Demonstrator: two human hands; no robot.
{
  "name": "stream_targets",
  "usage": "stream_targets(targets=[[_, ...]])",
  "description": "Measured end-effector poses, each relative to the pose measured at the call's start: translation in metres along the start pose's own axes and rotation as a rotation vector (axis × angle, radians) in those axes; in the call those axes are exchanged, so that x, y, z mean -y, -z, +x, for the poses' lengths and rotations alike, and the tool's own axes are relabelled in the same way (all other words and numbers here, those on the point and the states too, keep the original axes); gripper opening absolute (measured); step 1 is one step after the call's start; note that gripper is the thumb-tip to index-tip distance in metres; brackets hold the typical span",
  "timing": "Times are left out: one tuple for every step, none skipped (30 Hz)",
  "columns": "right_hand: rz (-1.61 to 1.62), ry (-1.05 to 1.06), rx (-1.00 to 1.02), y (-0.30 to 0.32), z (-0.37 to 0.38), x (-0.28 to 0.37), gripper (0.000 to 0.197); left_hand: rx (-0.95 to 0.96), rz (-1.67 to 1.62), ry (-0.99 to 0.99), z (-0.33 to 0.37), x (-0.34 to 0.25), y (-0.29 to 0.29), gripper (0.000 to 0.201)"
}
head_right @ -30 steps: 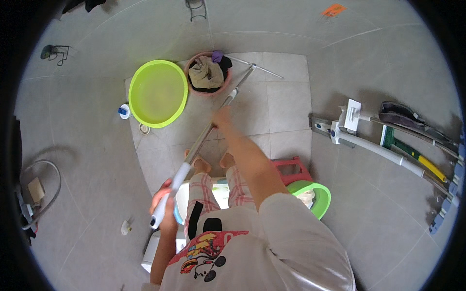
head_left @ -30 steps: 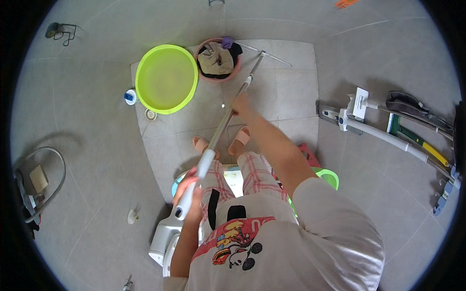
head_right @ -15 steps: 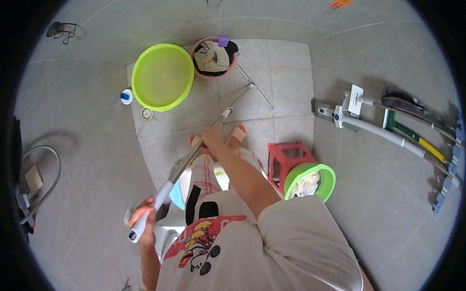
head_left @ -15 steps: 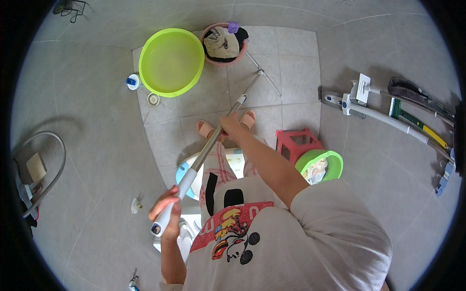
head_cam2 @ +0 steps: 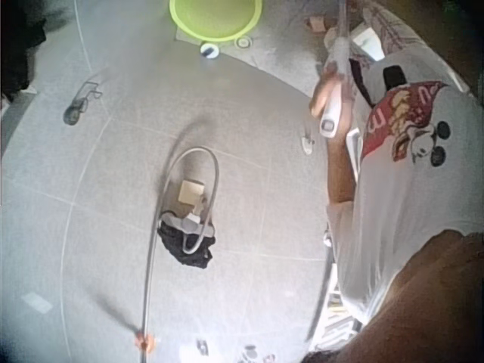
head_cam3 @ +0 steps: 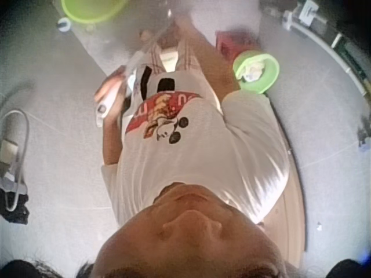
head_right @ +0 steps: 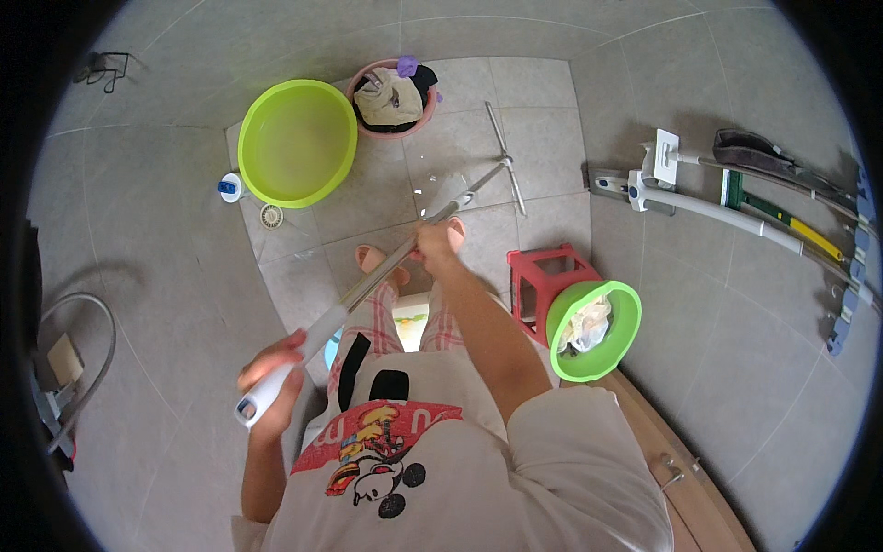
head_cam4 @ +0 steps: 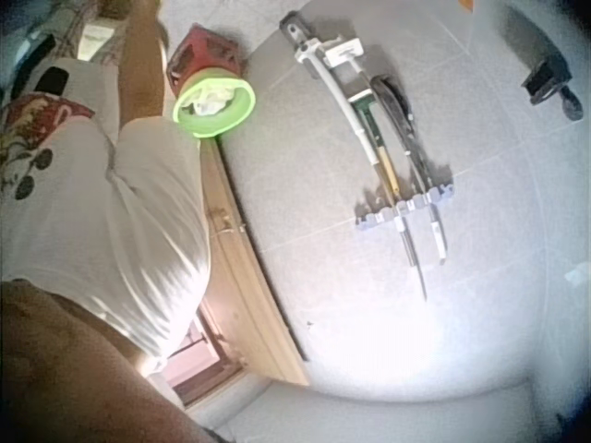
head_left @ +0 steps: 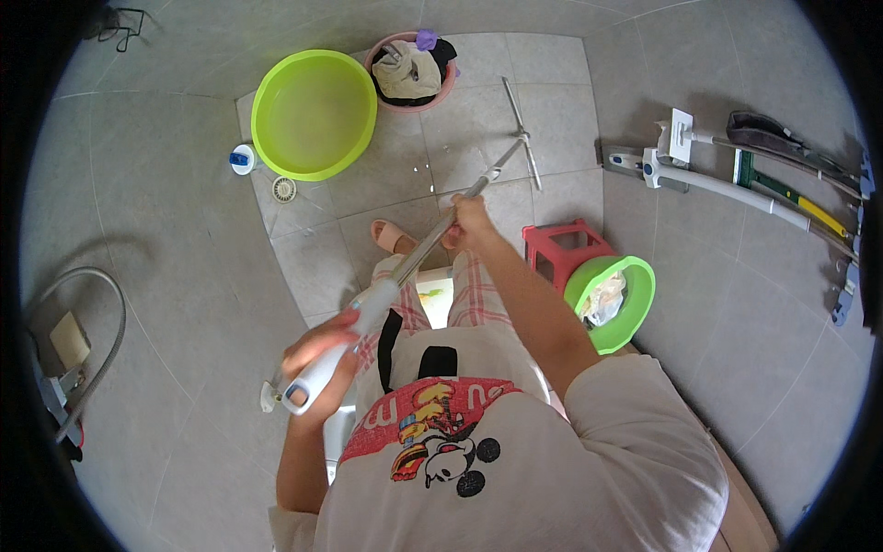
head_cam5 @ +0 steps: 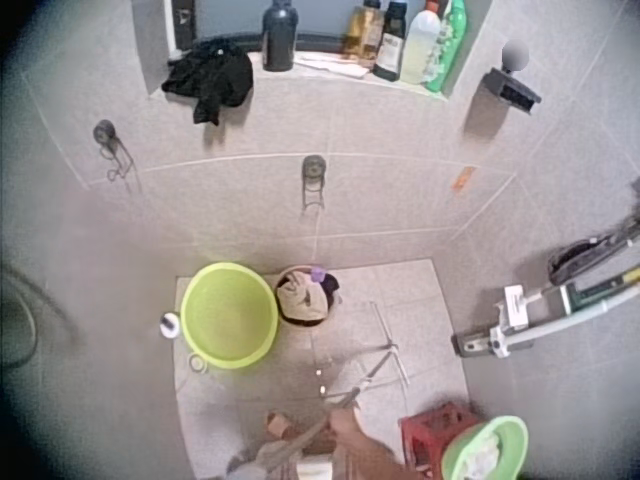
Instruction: The person mops the bathroom floor, moving a bathtub and buckets to reach all areas, and rinses the mop in a bucket.
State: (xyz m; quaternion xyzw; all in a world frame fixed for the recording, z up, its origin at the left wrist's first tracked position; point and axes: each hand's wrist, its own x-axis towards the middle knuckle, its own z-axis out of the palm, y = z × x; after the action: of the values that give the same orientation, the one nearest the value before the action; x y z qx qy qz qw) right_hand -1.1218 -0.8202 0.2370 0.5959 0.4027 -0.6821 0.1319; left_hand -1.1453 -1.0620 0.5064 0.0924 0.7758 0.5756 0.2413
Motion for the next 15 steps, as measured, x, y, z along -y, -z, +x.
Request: stream_targets(targets=[[0.006,0.003,-0.007,0.005,0.006,0.009,0.011,0.008,-0.003,-0.004,0.010,-0.002,-0.009,0.018],[-0.050,-0.018,-0.012,0.007,0.011,0.016,0.010,0.003,-0.038,0.090,0.019,-0.005,-0.016,0.018],[-0.108,-0.040,-0.013,0.005,0.013,0.016,0.010,-0.006,-0.072,0.186,0.022,-0.005,-0.016,0.018],[-0.106,-0.040,-0.011,-0.003,0.011,0.013,0.010,-0.006,-0.071,0.185,0.022,-0.002,-0.008,0.018],[-0.263,0.040,0.000,-0.016,0.002,0.007,0.011,-0.014,-0.039,0.100,0.020,0.004,0.005,0.017],[-0.345,0.078,0.011,-0.033,-0.007,0.001,0.011,-0.026,-0.006,0.016,0.017,0.009,0.020,0.016],[-0.431,0.116,0.019,-0.050,-0.020,-0.005,0.011,-0.061,-0.068,0.026,0.009,0.010,0.036,0.013],[-0.235,-0.023,0.007,-0.077,-0.041,-0.008,0.008,-0.126,-0.098,0.017,-0.002,0.013,0.053,0.011],[-0.188,-0.084,0.044,-0.092,-0.042,-0.018,0.008,-0.129,-0.052,0.011,-0.008,0.013,0.069,0.013],[-0.146,-0.150,0.083,-0.109,-0.043,-0.030,0.009,-0.142,-0.003,0.008,-0.015,0.010,0.085,0.015],[-0.255,-0.148,0.180,-0.115,-0.026,-0.054,0.009,-0.150,-0.008,0.009,-0.019,0.006,0.099,0.015],[-0.257,-0.143,0.179,-0.117,0.006,-0.087,0.009,-0.157,0.047,0.011,-0.020,-0.001,0.109,0.015],[-0.665,0.331,0.368,-0.114,0.046,-0.124,0.010,-0.153,0.099,0.007,-0.014,-0.010,0.117,0.016],[-0.891,0.547,0.493,-0.125,0.054,-0.142,0.010,-0.159,0.097,0.014,-0.013,-0.018,0.125,0.016],[-1.079,0.805,0.566,-0.134,0.063,-0.156,0.011,-0.147,0.074,-0.016,-0.008,-0.027,0.131,0.014]])
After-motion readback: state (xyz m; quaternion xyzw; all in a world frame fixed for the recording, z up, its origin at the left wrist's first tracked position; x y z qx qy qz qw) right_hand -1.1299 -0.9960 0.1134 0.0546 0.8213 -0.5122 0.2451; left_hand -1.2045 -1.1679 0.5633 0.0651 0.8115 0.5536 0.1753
